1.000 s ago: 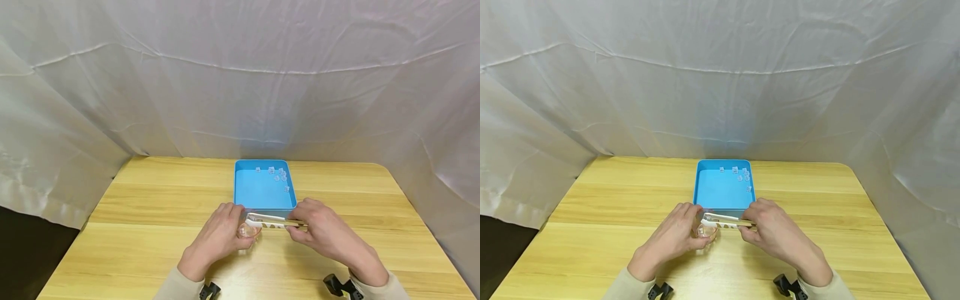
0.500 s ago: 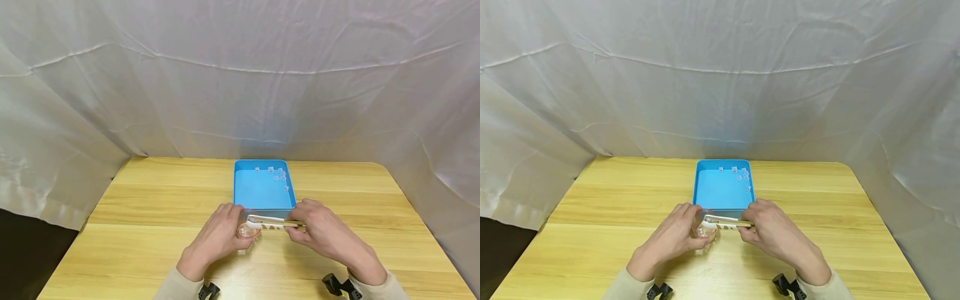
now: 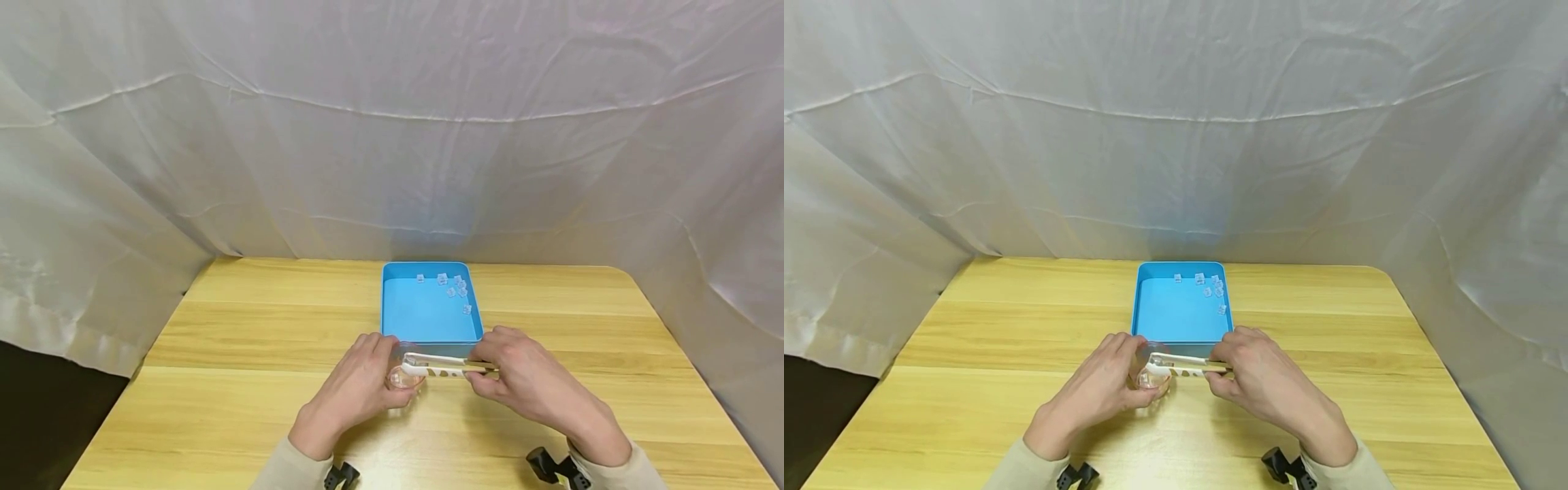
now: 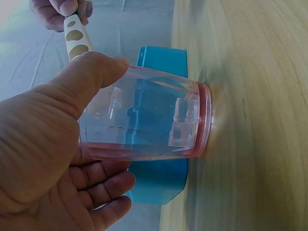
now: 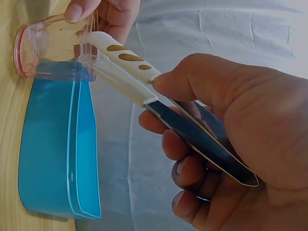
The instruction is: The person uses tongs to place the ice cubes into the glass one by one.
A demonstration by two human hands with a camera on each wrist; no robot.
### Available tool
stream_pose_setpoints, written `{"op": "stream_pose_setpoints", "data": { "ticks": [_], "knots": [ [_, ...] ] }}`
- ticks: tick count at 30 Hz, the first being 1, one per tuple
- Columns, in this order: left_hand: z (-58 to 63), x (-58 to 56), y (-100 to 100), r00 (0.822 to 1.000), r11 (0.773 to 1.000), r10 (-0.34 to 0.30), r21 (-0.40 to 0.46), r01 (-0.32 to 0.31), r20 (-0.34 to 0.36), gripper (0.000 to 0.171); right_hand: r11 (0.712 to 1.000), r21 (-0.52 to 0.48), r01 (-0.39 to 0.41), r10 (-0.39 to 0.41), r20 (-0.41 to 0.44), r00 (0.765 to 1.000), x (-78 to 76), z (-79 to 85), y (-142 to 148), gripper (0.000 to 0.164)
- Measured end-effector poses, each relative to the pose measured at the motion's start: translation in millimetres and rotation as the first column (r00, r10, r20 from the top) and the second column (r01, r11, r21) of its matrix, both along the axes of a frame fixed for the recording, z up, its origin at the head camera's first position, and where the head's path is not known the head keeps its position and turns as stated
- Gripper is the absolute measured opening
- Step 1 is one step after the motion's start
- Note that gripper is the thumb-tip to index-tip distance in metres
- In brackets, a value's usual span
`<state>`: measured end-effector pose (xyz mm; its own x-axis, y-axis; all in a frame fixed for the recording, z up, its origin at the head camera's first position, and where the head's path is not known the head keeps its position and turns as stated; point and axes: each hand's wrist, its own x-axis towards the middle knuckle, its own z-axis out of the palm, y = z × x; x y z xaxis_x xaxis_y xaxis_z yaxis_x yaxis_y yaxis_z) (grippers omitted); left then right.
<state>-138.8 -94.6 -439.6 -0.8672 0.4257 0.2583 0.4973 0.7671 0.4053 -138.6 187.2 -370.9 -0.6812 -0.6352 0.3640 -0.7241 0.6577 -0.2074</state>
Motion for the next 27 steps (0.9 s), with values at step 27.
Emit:
{"op": "stream_pose_setpoints", "data": {
  "ticks": [27],
  "knots": [
    [-0.6,0.4,0.2,1.0,1.0,-0.001,-0.006,0.001,-0.008,0.069,1.0,0.001,0.007,-0.007,0.022,1.0,0.9,0.1,-0.4,0.008]
  ]
}}
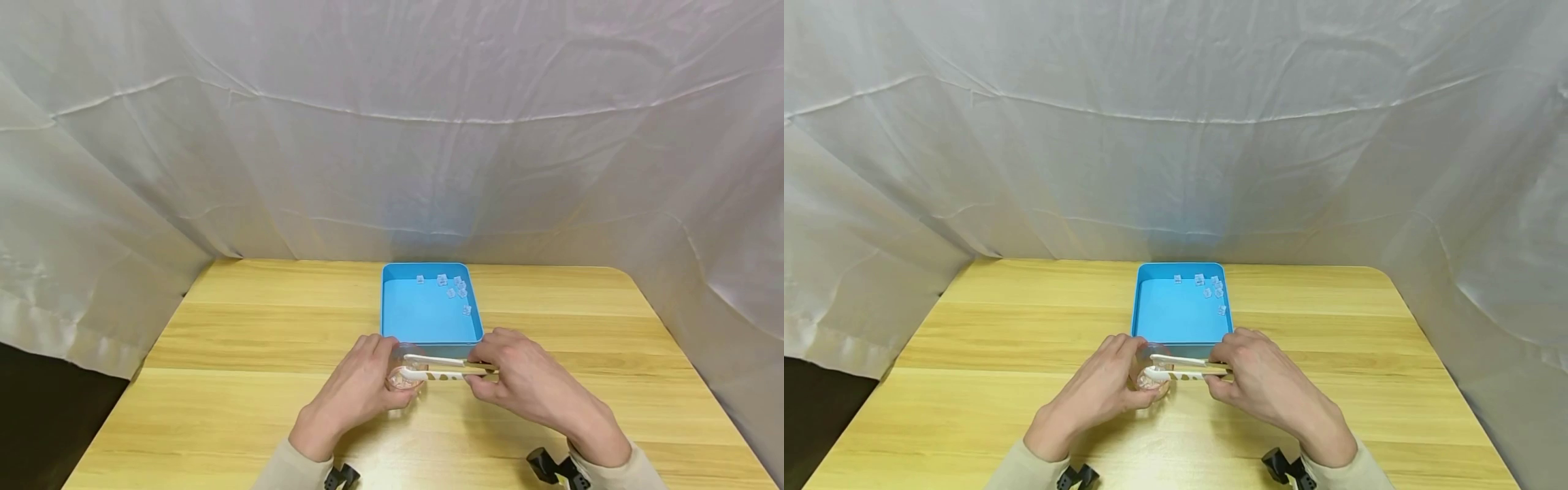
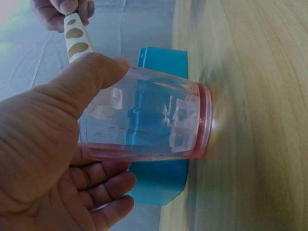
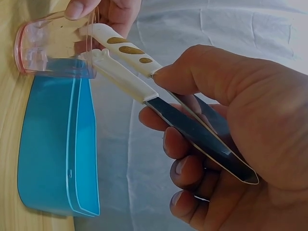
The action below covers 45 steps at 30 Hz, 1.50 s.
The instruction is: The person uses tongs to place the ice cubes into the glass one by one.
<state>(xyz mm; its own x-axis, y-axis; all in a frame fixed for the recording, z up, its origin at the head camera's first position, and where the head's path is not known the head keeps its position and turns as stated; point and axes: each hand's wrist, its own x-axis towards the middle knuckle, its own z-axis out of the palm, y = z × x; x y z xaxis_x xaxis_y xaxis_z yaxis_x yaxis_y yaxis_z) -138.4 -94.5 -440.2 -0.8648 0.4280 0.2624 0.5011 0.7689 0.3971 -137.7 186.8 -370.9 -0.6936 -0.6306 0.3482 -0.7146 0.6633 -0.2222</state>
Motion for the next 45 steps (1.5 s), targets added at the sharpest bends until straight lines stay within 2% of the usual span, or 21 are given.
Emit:
{"op": "stream_pose_setpoints", "data": {
  "ticks": [6,13,18,22,28,35,45],
  "knots": [
    [0.2,-0.1,-0.3,1.0,1.0,-0.001,0.001,0.001,-0.002,0.067,1.0,0.0,0.009,-0.009,0.028,1.0,0.7,3.1,1.6,0.007],
    [1.0,-0.3,-1.1,1.0,1.0,-0.001,0.003,0.0,0.027,0.07,0.999,-0.022,0.025,-0.025,0.0,1.0,-0.5,7.4,6.4,0.011],
    [2.1,-0.2,-2.0,0.999,1.0,-0.003,0.008,0.003,0.035,0.072,0.996,-0.045,0.073,-0.072,0.016,0.997,-2.8,10.3,11.8,0.011],
    [2.6,0.0,-2.8,0.999,1.0,-0.002,0.008,0.002,0.032,0.073,0.99,-0.059,0.13,-0.13,-0.003,0.991,-7.8,10.2,16.5,0.01],
    [1.8,0.1,-2.3,0.999,1.0,-0.003,0.007,0.003,0.034,0.074,0.967,-0.064,0.247,-0.249,-0.024,0.968,-17.9,5.8,21.3,0.008],
    [0.4,-0.3,0.9,0.999,1.0,-0.009,0.011,0.008,0.041,0.074,0.927,0.003,0.375,-0.371,-0.13,0.919,-34.1,-9.4,21.4,0.014],
    [0.3,-0.2,0.3,0.999,1.0,-0.005,0.01,0.004,0.041,0.074,0.899,0.156,0.409,-0.357,-0.281,0.891,-55.0,-23.1,7.7,0.033]
  ]
}}
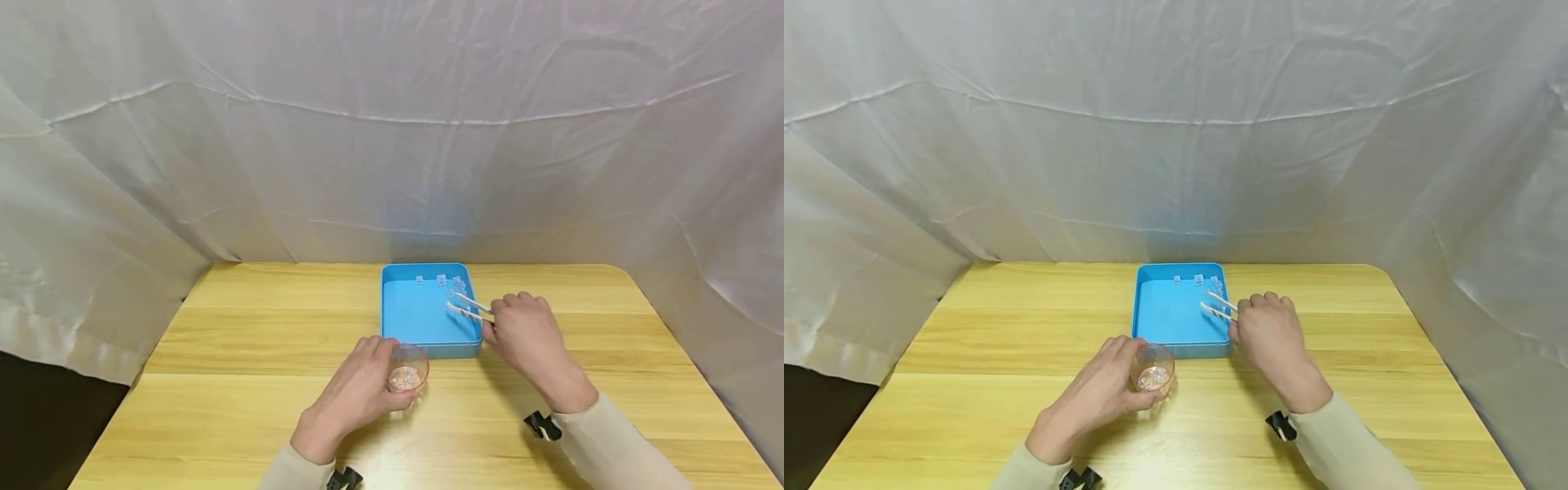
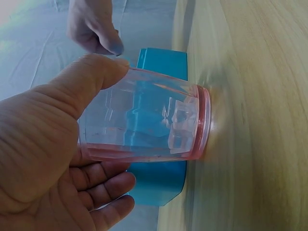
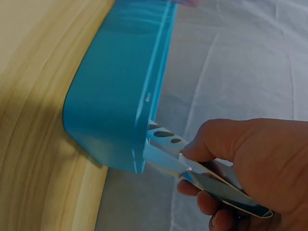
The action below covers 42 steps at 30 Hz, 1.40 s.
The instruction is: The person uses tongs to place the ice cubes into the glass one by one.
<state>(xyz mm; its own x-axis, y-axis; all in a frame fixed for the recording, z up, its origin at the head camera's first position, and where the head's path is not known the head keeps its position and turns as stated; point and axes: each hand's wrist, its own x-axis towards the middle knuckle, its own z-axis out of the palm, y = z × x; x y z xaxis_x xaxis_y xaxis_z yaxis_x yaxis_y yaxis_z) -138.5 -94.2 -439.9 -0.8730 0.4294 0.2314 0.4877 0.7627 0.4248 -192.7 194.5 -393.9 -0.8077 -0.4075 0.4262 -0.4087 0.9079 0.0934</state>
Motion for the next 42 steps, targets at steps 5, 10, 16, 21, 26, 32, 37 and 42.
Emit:
{"op": "stream_pose_setpoints", "data": {
  "ticks": [5,10,16,21,26,32,37,42],
  "knots": [
    [-0.8,0.0,-0.2,1.0,1.0,0.001,-0.003,-0.001,-0.014,0.073,0.997,0.072,0.002,-0.001,-0.016,1.0,-3.6,0.1,-9.0,0.031],
    [-1.8,-0.1,0.0,1.0,1.0,-0.001,0.0,0.001,-0.014,0.073,0.991,0.125,0.045,-0.05,0.034,0.998,-4.6,4.0,-20.3,0.029],
    [-2.6,0.0,-0.1,1.0,1.0,0.002,0.001,-0.002,-0.016,0.074,0.983,0.158,0.095,-0.109,0.082,0.991,-7.2,5.8,-31.0,0.034],
    [-2.7,0.5,0.3,1.0,1.0,0.003,-0.005,-0.003,-0.01,0.074,0.982,0.137,0.127,-0.148,0.155,0.977,-5.5,10.4,-32.1,0.035],
    [-2.3,0.1,0.0,1.0,1.0,0.002,-0.004,-0.002,-0.017,0.074,0.981,0.116,0.154,-0.178,0.244,0.953,1.8,20.1,-30.5,0.036],
    [-3.0,-0.6,0.2,1.0,1.0,-0.005,-0.002,0.005,-0.018,0.075,0.983,0.112,0.143,-0.169,0.276,0.946,11.6,24.9,-27.3,0.039],
    [-2.9,-0.8,0.2,1.0,1.0,-0.003,0.002,0.003,-0.009,0.075,0.987,0.115,0.116,-0.141,0.236,0.962,18.8,26.8,-28.4,0.038],
    [-2.3,-0.4,0.2,1.0,1.0,0.001,0.003,-0.001,-0.009,0.074,0.982,0.143,0.123,-0.148,0.178,0.973,20.4,27.9,-34.2,0.032]
  ]
}}
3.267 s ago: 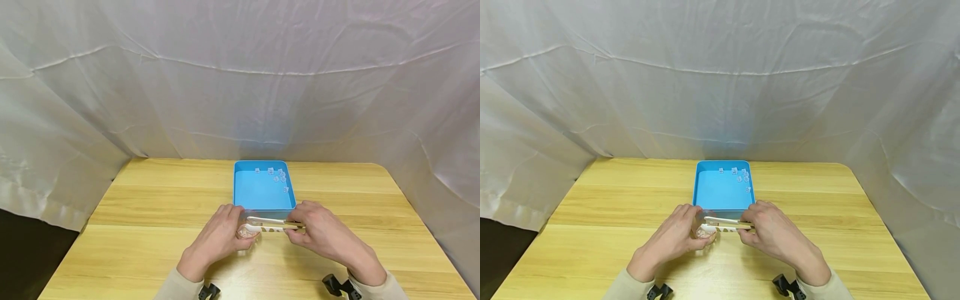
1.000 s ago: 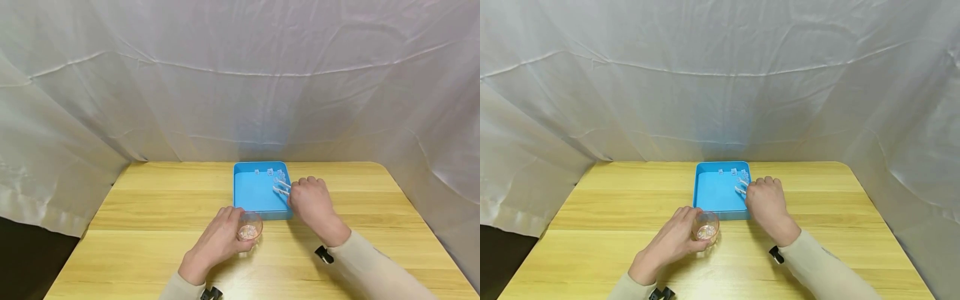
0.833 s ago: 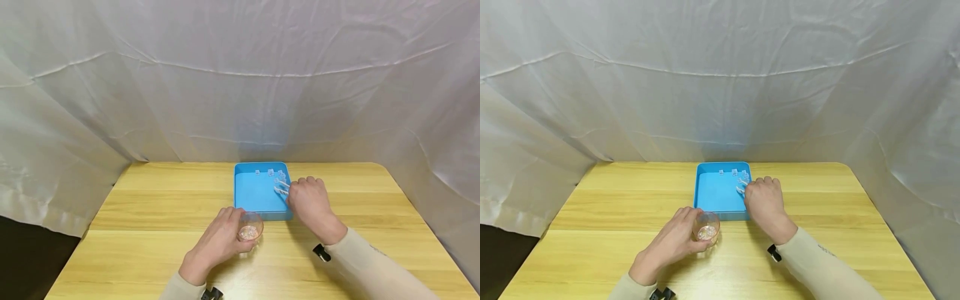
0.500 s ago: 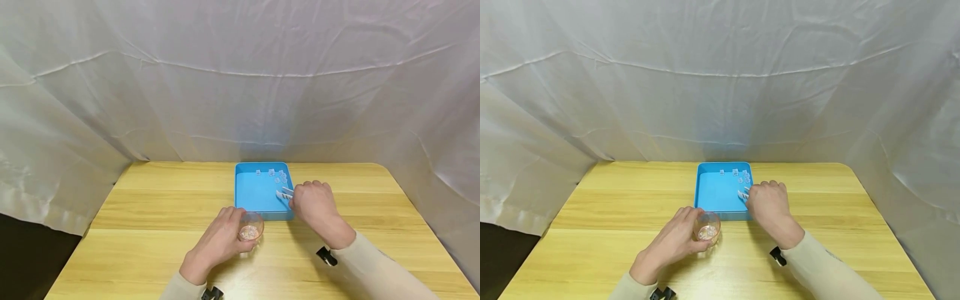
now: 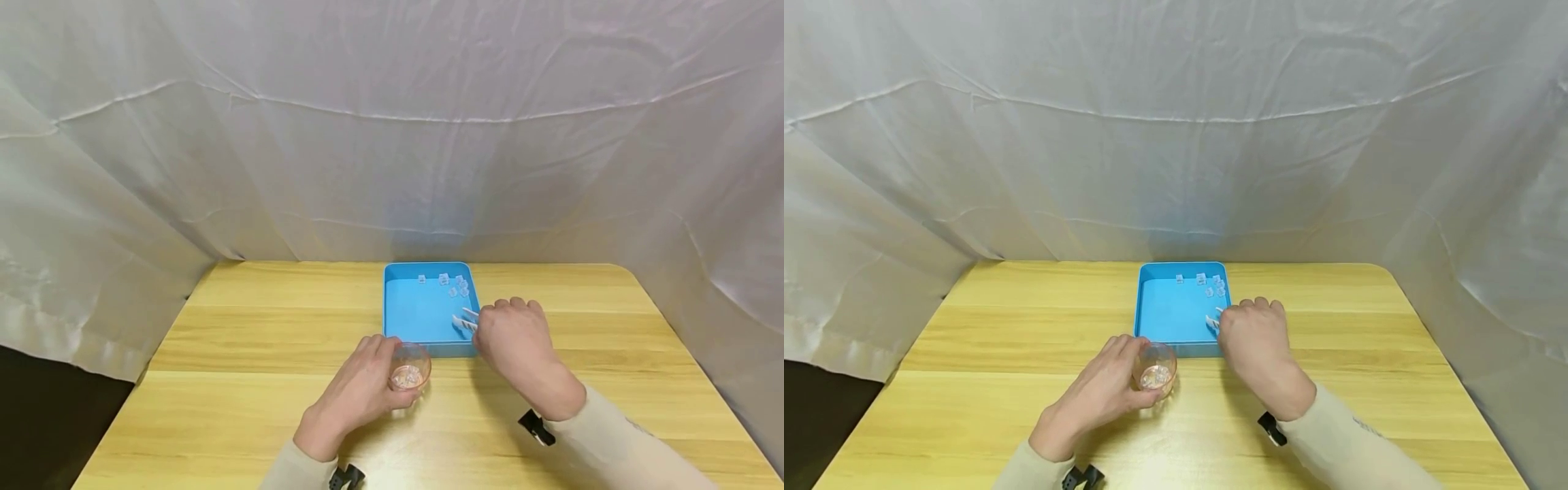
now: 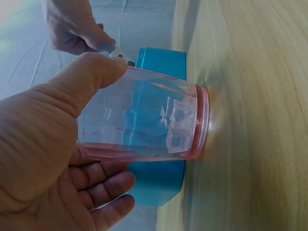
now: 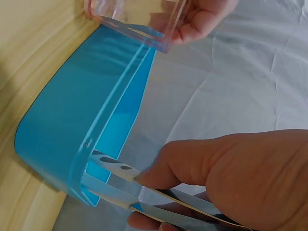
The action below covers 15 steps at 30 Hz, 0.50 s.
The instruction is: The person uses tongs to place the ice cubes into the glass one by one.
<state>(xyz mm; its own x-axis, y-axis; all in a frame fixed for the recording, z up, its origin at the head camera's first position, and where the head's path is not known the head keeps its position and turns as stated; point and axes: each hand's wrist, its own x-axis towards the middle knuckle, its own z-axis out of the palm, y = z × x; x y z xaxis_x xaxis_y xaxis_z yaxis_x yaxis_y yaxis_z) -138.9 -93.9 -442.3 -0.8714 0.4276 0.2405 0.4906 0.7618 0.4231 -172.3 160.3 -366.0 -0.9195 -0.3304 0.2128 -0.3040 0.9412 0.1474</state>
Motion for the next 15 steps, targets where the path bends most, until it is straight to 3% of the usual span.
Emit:
{"op": "stream_pose_setpoints", "data": {
  "ticks": [8,15],
  "knots": [
    [0.6,0.0,-0.1,1.0,1.0,0.0,0.004,0.0,0.003,0.074,0.998,0.056,-0.021,0.023,-0.046,0.999,-3.1,-0.2,-5.6,0.03],
    [0.0,0.6,0.3,1.0,1.0,0.001,0.006,-0.001,0.012,0.074,0.998,0.056,0.003,-0.01,0.124,0.992,-1.7,9.0,-4.0,0.024]
  ]
}}
